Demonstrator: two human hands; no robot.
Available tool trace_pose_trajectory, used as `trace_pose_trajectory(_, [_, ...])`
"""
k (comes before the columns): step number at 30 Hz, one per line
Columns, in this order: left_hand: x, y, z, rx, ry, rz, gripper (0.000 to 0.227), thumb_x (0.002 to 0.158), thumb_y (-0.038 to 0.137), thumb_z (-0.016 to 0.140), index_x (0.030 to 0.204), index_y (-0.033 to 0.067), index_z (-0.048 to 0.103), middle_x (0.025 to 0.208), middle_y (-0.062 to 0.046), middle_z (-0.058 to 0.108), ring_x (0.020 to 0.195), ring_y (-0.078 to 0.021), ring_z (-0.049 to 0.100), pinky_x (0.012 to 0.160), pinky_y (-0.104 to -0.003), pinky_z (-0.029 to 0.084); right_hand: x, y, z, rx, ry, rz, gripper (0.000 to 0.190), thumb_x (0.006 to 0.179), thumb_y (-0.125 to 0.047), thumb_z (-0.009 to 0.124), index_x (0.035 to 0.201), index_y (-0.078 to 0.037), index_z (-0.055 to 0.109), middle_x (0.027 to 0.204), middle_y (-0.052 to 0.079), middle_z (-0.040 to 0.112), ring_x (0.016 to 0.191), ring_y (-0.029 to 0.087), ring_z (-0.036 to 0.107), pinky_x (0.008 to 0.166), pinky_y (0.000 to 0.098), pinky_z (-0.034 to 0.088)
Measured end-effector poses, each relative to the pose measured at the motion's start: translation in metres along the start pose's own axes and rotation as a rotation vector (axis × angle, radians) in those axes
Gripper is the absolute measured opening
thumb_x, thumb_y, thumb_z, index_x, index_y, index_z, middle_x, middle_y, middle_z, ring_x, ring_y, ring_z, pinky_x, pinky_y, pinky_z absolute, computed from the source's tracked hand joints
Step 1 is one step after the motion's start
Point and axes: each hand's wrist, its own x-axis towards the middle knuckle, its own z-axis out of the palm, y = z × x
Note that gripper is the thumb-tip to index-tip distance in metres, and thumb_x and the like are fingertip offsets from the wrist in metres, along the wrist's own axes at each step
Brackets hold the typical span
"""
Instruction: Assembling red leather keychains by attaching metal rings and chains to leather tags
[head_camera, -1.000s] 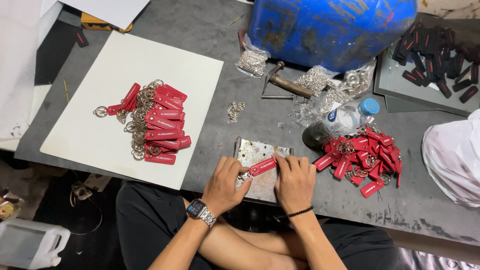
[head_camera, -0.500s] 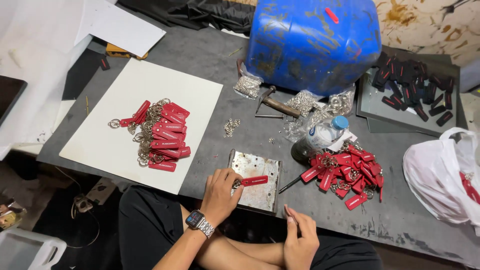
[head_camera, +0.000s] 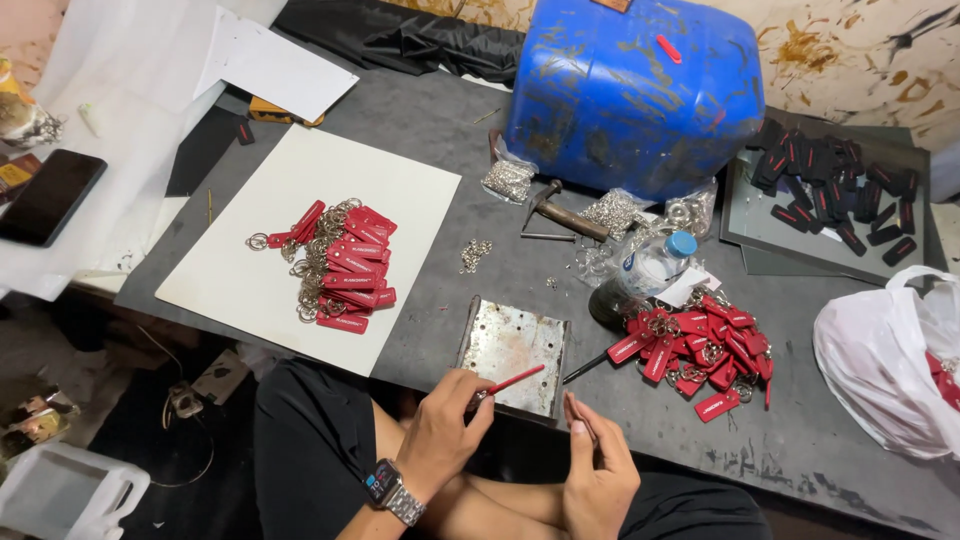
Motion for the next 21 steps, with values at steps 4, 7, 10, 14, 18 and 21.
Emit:
trace_pose_trajectory(4, [-0.012,0.009,-0.004,0.058,0.062,0.096,0.02,0.081,0.004,0.069,0.101,0.0031,0.069,0.087,-0.008,0.076,0.059,-0.023,0.068,0.055,-0.033,0.054,0.012,-0.029,0.015,-0.197,-0.028,-0.249,0.024,0.089,0.003,0.062,0.11,0.001,0.074,0.1,0.008,0.074,0.083,0.017,0.067,0.077,0.0264,0.054])
trace_pose_trajectory(7, [-0.016,0.014,-0.007,0.053,0.054,0.144,0.02,0.08,0.002,0.068,0.1,0.0022,0.068,0.084,-0.007,0.074,0.06,-0.0224,0.066,0.056,-0.033,0.052,0.017,-0.031,0.028,-0.348,-0.025,-0.478,0.029,0.087,0.006,0.064,0.113,-0.002,0.073,0.1,0.006,0.074,0.083,0.02,0.061,0.079,0.0299,0.051])
trace_pose_trajectory(10, [-0.021,0.011,-0.005,0.042,0.033,0.207,0.022,0.081,0.002,0.068,0.102,-0.0038,0.068,0.091,-0.013,0.076,0.069,-0.0243,0.071,0.063,-0.033,0.057,0.008,-0.031,0.038,-0.49,-0.101,-0.605,0.041,0.085,0.003,0.067,0.123,-0.011,0.073,0.093,0.002,0.069,0.08,0.017,0.057,0.078,0.0301,0.045])
trace_pose_trajectory(14, [-0.028,0.005,-0.006,-0.009,0.052,0.181,0.024,0.082,0.003,0.07,0.105,-0.0027,0.068,0.091,-0.012,0.075,0.069,-0.0248,0.071,0.062,-0.034,0.056,0.0,-0.04,0.04,-0.389,-0.215,-0.679,0.039,0.08,0.002,0.065,0.117,-0.003,0.073,0.094,0.004,0.068,0.077,0.018,0.056,0.076,0.0305,0.045])
trace_pose_trajectory(18, [-0.034,0.006,-0.006,-0.059,0.058,0.187,0.027,0.08,-0.002,0.069,0.106,-0.0042,0.067,0.096,-0.013,0.076,0.076,-0.0251,0.074,0.068,-0.033,0.059,0.014,-0.01,0.033,-0.5,-0.133,-0.553,0.038,0.084,0.003,0.064,0.118,-0.011,0.075,0.099,0.002,0.072,0.086,0.02,0.059,0.083,0.0319,0.045])
trace_pose_trajectory(21, [-0.036,0.003,-0.005,-0.092,0.049,0.153,0.026,0.081,-0.001,0.068,0.107,-0.0027,0.067,0.098,-0.012,0.076,0.076,-0.025,0.074,0.069,-0.033,0.059,0.006,-0.023,0.035,-0.438,-0.131,-0.617,0.039,0.081,0.005,0.063,0.116,-0.006,0.074,0.098,0.003,0.072,0.083,0.018,0.059,0.08,0.0307,0.044])
